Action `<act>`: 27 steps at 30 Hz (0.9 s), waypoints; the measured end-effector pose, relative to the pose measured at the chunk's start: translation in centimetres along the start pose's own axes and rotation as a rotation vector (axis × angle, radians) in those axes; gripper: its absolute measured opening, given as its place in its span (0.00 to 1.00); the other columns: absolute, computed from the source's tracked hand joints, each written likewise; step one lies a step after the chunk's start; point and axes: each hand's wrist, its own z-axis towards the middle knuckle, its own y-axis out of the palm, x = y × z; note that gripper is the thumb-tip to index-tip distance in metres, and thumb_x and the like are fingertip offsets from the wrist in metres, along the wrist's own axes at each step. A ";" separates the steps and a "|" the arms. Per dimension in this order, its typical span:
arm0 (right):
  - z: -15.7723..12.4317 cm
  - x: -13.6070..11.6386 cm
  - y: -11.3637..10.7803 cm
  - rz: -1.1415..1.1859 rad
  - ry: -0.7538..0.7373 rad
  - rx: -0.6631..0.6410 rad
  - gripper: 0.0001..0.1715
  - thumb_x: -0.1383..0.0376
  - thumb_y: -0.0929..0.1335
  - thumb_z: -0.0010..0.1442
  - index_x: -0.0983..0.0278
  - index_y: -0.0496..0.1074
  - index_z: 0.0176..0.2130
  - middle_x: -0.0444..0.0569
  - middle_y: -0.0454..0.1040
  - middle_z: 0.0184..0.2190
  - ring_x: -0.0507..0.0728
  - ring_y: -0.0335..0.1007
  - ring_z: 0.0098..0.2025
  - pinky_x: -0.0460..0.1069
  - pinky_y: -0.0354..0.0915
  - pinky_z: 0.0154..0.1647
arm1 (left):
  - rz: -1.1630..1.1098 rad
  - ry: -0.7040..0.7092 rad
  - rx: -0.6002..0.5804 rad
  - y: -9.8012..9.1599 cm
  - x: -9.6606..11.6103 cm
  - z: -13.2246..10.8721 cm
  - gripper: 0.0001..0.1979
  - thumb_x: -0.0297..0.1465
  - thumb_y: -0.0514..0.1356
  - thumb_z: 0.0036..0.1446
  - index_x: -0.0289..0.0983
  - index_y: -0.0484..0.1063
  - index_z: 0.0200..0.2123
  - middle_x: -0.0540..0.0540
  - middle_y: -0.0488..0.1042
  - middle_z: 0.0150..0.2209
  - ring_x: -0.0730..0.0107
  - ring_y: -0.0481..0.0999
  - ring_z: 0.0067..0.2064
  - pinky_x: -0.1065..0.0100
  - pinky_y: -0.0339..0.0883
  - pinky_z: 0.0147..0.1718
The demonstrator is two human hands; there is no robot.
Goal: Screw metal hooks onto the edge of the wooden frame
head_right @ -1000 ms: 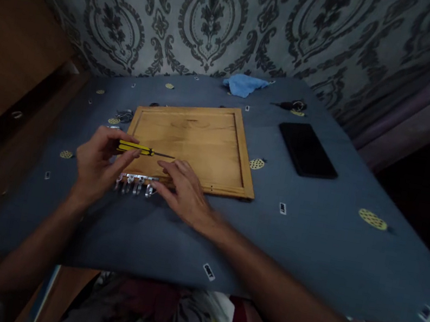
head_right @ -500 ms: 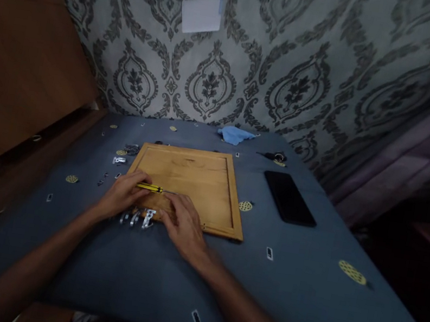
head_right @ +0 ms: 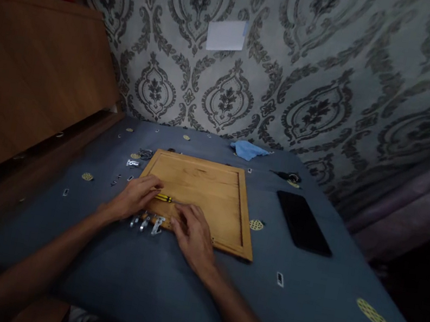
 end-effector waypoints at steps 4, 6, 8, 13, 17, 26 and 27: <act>-0.1 0.2 0.0 -0.020 -0.012 -0.007 0.13 0.61 0.66 0.69 0.62 0.76 0.50 0.55 0.80 0.45 0.62 0.77 0.49 0.58 0.74 0.52 | 0.067 -0.075 0.031 -0.3 -1.4 0.0 0.08 0.27 0.54 0.69 0.39 0.74 0.43 0.44 0.79 0.42 0.63 0.79 0.45 0.65 0.72 0.46; -0.1 0.3 0.0 -0.026 -0.021 -0.008 0.12 0.61 0.67 0.69 0.62 0.77 0.49 0.55 0.80 0.46 0.62 0.77 0.49 0.58 0.74 0.52 | 0.115 -0.144 0.064 -1.1 -3.1 0.0 0.08 0.27 0.54 0.69 0.39 0.74 0.44 0.44 0.79 0.44 0.63 0.79 0.46 0.63 0.72 0.47; -0.2 0.3 0.0 -0.032 -0.030 -0.012 0.12 0.61 0.67 0.69 0.62 0.77 0.48 0.55 0.80 0.46 0.62 0.78 0.50 0.59 0.75 0.53 | 0.168 -0.232 0.100 -2.1 -5.5 0.1 0.09 0.28 0.54 0.70 0.38 0.75 0.44 0.44 0.79 0.43 0.63 0.78 0.46 0.61 0.73 0.49; -0.1 0.2 0.0 -0.044 -0.045 -0.031 0.12 0.61 0.67 0.70 0.63 0.78 0.46 0.56 0.80 0.46 0.63 0.78 0.50 0.59 0.75 0.53 | 0.297 -0.433 0.145 -4.7 -11.9 0.3 0.17 0.39 0.62 0.69 0.35 0.73 0.56 0.40 0.75 0.55 0.59 0.78 0.52 0.52 0.76 0.51; -0.1 0.3 0.0 -0.045 -0.047 -0.033 0.12 0.61 0.67 0.70 0.63 0.79 0.45 0.56 0.80 0.46 0.63 0.78 0.51 0.59 0.75 0.53 | 0.340 -0.478 0.084 -5.4 -15.0 0.4 0.19 0.38 0.62 0.69 0.36 0.72 0.57 0.39 0.74 0.57 0.58 0.78 0.53 0.51 0.76 0.52; 0.0 0.6 0.1 -0.050 -0.038 -0.045 0.10 0.62 0.67 0.69 0.61 0.79 0.43 0.55 0.79 0.45 0.63 0.77 0.50 0.59 0.75 0.53 | 0.328 -0.440 -0.013 -5.4 -16.9 -0.5 0.19 0.38 0.62 0.69 0.36 0.72 0.57 0.40 0.74 0.56 0.58 0.78 0.53 0.52 0.77 0.51; 0.0 0.6 0.1 -0.053 -0.040 -0.049 0.10 0.62 0.67 0.69 0.61 0.79 0.43 0.55 0.79 0.45 0.63 0.77 0.50 0.59 0.75 0.53 | 0.328 -0.436 -0.018 -5.4 -16.9 -0.6 0.19 0.38 0.62 0.69 0.36 0.72 0.57 0.40 0.74 0.56 0.58 0.78 0.53 0.52 0.77 0.51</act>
